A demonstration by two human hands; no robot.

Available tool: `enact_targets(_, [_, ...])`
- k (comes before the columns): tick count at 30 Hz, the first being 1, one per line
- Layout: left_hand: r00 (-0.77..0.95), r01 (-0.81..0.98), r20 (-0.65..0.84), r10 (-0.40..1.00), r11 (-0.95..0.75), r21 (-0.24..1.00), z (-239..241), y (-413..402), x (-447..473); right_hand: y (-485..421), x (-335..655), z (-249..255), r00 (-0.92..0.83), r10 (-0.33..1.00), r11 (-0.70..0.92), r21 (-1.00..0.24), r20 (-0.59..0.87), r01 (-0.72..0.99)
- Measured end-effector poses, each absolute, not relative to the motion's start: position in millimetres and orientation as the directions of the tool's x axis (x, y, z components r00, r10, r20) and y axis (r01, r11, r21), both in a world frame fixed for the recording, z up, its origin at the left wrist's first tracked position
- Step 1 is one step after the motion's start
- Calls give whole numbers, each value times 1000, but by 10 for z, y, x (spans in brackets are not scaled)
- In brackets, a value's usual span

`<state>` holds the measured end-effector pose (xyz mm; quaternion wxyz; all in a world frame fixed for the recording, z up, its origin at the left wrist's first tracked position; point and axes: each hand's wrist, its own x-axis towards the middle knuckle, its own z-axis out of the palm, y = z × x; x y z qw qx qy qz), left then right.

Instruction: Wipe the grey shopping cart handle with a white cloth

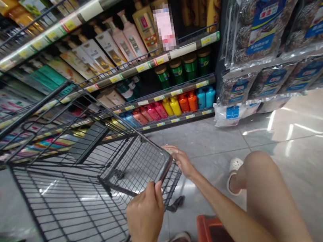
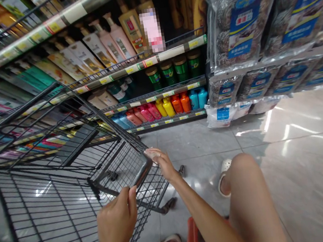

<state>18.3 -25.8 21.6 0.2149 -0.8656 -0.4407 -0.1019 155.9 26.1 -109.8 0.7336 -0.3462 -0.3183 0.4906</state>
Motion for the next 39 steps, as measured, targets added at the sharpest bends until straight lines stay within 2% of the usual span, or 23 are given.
enact_targets(8, [637, 765, 360, 682, -618, -184, 277, -417, -162, -228, 1314, -1054, 413, 900, 252, -941, 142, -225])
enact_targets(13, [632, 755, 381, 675, -646, -108, 273, -517, -267, -389, 1196, -1039, 472, 871, 225, -966, 140, -127])
enact_targets(22, [554, 810, 389, 736, -584, -49, 244, -713, -485, -772, 1116, -902, 401, 911, 166, -974, 91, -156])
enact_targets(25, [452, 872, 443, 774, -488, -38, 245, -770, -326, -946, 1038, -871, 399, 916, 133, -973, 48, -187])
enact_targets(28, [351, 914, 445, 824, -405, 29, 250, -828, -63, -1019, 955, -856, 383, 923, 137, -967, 46, -214])
enact_targets(33, [271, 963, 419, 867, -241, -122, 237, -896, 86, -835, 870, -818, 399, 909, 214, -958, 122, -193])
enact_targets(39, [355, 935, 435, 828, -322, -149, 197, -936, -124, -301, 789, -741, 426, 884, 309, -926, 195, -217])
